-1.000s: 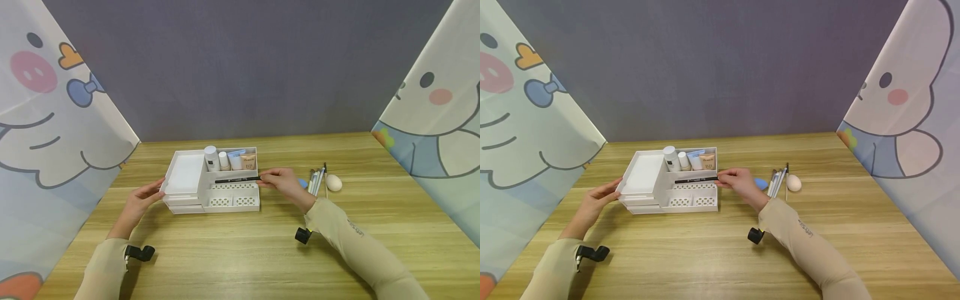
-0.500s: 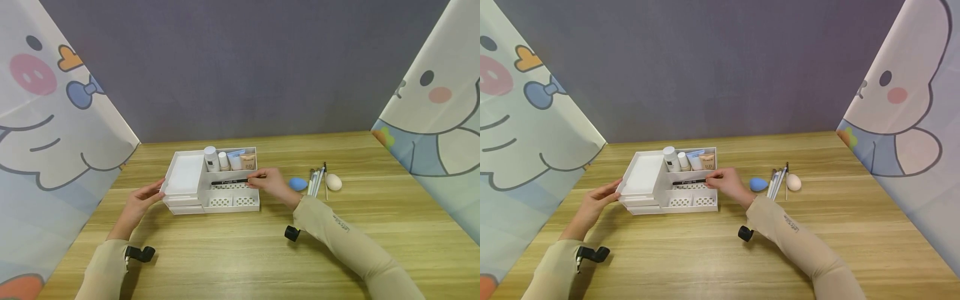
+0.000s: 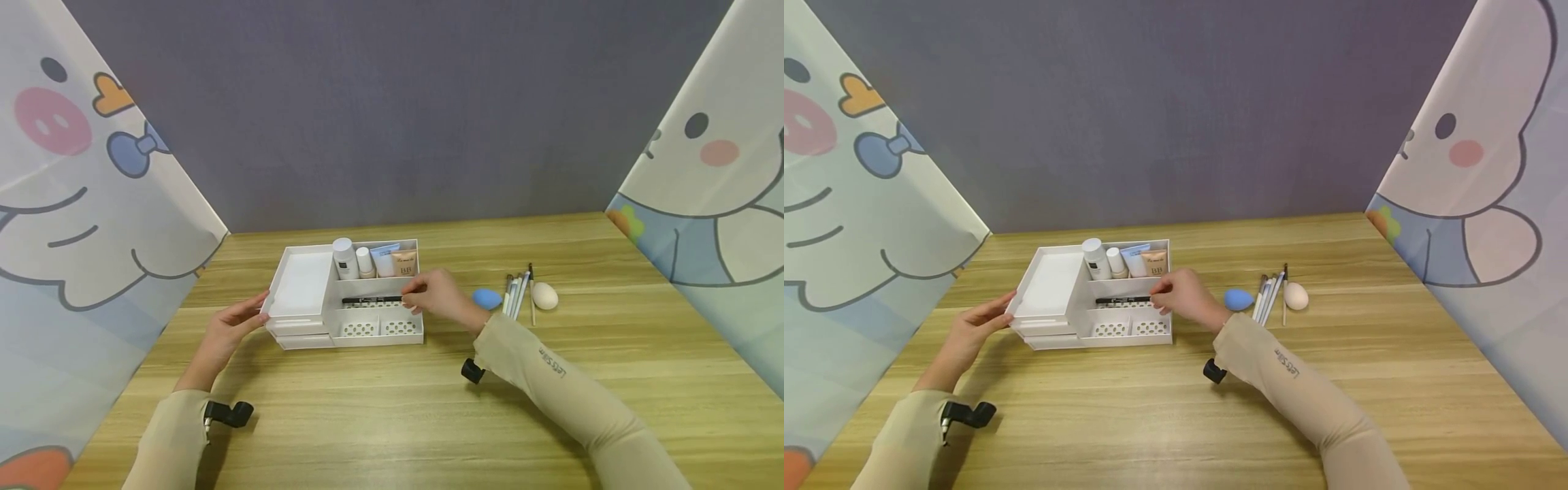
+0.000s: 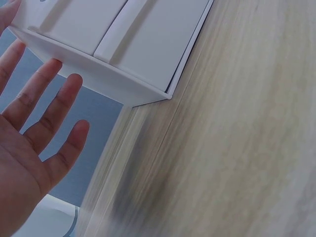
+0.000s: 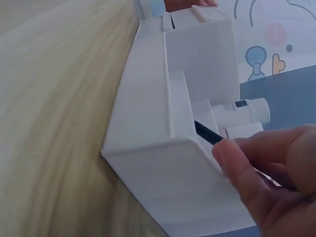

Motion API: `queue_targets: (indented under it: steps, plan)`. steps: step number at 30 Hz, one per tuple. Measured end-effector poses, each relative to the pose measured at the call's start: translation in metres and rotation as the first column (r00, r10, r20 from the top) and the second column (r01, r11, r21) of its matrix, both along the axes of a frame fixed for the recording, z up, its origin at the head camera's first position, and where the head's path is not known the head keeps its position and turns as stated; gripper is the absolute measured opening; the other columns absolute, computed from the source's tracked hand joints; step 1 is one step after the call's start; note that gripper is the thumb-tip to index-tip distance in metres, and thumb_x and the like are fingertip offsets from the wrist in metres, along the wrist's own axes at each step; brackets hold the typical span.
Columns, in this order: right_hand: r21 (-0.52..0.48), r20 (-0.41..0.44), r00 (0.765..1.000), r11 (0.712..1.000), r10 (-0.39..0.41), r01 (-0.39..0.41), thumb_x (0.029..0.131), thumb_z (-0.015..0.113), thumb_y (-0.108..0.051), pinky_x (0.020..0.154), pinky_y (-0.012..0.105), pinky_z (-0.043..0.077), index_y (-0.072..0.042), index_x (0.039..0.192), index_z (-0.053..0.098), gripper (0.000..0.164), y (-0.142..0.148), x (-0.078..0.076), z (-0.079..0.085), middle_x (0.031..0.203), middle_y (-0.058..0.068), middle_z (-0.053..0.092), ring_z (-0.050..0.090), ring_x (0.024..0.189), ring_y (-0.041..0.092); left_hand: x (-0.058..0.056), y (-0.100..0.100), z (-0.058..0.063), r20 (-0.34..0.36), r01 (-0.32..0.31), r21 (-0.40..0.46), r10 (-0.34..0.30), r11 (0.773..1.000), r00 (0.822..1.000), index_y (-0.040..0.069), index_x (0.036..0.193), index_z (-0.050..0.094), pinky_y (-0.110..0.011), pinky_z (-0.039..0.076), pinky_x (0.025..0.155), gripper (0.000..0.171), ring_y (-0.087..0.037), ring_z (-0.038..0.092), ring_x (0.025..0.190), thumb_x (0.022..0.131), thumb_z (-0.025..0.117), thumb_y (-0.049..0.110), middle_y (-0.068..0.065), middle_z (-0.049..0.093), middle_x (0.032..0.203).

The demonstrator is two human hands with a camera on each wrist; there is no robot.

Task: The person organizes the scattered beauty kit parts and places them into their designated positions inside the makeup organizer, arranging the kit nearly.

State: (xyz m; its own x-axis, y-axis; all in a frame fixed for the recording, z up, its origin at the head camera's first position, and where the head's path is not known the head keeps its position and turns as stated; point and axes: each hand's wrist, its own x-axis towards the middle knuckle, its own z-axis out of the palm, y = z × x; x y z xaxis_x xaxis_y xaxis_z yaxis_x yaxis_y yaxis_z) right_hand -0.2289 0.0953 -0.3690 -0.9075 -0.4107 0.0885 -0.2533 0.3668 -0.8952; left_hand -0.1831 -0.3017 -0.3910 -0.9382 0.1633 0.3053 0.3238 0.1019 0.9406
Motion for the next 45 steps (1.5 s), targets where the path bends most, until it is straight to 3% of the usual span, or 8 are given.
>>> queue_targets:
  steps: [9, 15, 18, 25, 32, 36, 40, 45]
  plan:
    - [0.245, -0.065, 0.997, 0.969, 0.028, -0.011, 0.089, 0.070, 0.001, 0.052, 0.032, 0.057, 0.008, 0.102, 0.072, 0.014, -0.002, -0.004, 0.013, 0.077, 0.010, 0.070, 0.064, 0.053, 0.017, 0.000, -0.001, -0.001, 0.000, -0.014, -0.020, 0.014, 1.000, 1.000, 0.015, 0.130, 0.068, -0.013, 0.050, 0.082, 0.041, 0.000, 0.063, 0.098, 0.095, 0.063, -0.005, 0.020, 0.066, 0.119]
    - [0.274, -0.054, 0.998, 0.962, 0.018, -0.002, 0.087, 0.067, 0.005, 0.053, 0.034, 0.058, 0.009, 0.117, 0.068, 0.030, -0.002, -0.005, 0.015, 0.080, 0.009, 0.069, 0.065, 0.051, 0.017, 0.000, 0.000, -0.001, 0.001, -0.010, -0.005, 0.010, 1.000, 1.000, 0.014, 0.129, 0.069, -0.014, 0.051, 0.082, 0.041, 0.000, 0.063, 0.098, 0.094, 0.063, -0.006, 0.019, 0.067, 0.118]
    - [0.226, -0.041, 0.999, 0.974, 0.014, -0.004, 0.087, 0.066, 0.005, 0.054, 0.036, 0.058, 0.010, 0.118, 0.067, 0.032, 0.000, -0.006, 0.013, 0.083, 0.010, 0.069, 0.065, 0.053, 0.018, 0.000, 0.000, -0.001, 0.004, -0.012, -0.012, 0.012, 1.000, 1.000, 0.015, 0.129, 0.069, -0.014, 0.051, 0.082, 0.041, 0.000, 0.063, 0.098, 0.095, 0.063, -0.006, 0.020, 0.067, 0.118]
    - [-0.001, 0.039, 0.999, 1.000, 0.011, -0.011, 0.086, 0.070, 0.007, 0.063, 0.049, 0.060, 0.011, 0.115, 0.068, 0.029, 0.011, -0.011, 0.006, 0.079, 0.013, 0.069, 0.068, 0.059, 0.024, 0.000, -0.001, -0.003, -0.001, -0.007, -0.005, 0.007, 1.000, 1.000, 0.016, 0.129, 0.069, -0.014, 0.050, 0.082, 0.041, 0.000, 0.063, 0.098, 0.094, 0.063, -0.005, 0.019, 0.067, 0.117]
    - [-0.153, 0.126, 0.991, 0.988, 0.037, -0.018, 0.086, 0.070, 0.009, 0.073, 0.053, 0.058, 0.016, 0.117, 0.064, 0.033, 0.020, -0.015, 0.003, 0.084, 0.015, 0.071, 0.071, 0.070, 0.032, -0.001, 0.000, -0.002, -0.011, -0.012, 0.005, 0.012, 1.000, 1.000, 0.015, 0.128, 0.069, -0.013, 0.050, 0.082, 0.042, 0.000, 0.064, 0.097, 0.094, 0.063, -0.007, 0.017, 0.069, 0.114]
    - [-0.218, 0.145, 0.988, 0.976, 0.055, -0.022, 0.085, 0.069, 0.010, 0.074, 0.051, 0.058, 0.019, 0.118, 0.061, 0.035, 0.024, -0.015, 0.001, 0.088, 0.018, 0.072, 0.071, 0.072, 0.030, -0.001, 0.000, -0.001, -0.020, -0.016, -0.008, 0.016, 1.000, 1.000, 0.016, 0.129, 0.069, -0.013, 0.050, 0.081, 0.044, 0.000, 0.065, 0.096, 0.093, 0.063, -0.008, 0.016, 0.070, 0.111]
    - [-0.257, 0.167, 0.985, 0.966, 0.051, -0.007, 0.086, 0.069, 0.010, 0.075, 0.048, 0.059, 0.020, 0.120, 0.059, 0.037, 0.029, -0.016, -0.001, 0.094, 0.023, 0.070, 0.071, 0.072, 0.023, 0.000, 0.000, -0.001, -0.017, -0.019, -0.016, 0.019, 1.000, 1.000, 0.015, 0.130, 0.069, -0.013, 0.050, 0.081, 0.043, 0.000, 0.065, 0.096, 0.093, 0.063, -0.008, 0.017, 0.070, 0.111]
    - [-0.268, 0.167, 0.985, 0.963, 0.039, 0.008, 0.087, 0.069, 0.008, 0.080, 0.055, 0.056, 0.019, 0.123, 0.057, 0.040, 0.039, -0.014, -0.001, 0.102, 0.028, 0.068, 0.071, 0.078, 0.026, -0.001, -0.001, -0.001, -0.008, -0.030, -0.030, 0.030, 0.999, 1.000, 0.014, 0.131, 0.068, -0.013, 0.050, 0.081, 0.043, 0.000, 0.064, 0.096, 0.094, 0.063, -0.007, 0.018, 0.069, 0.112]
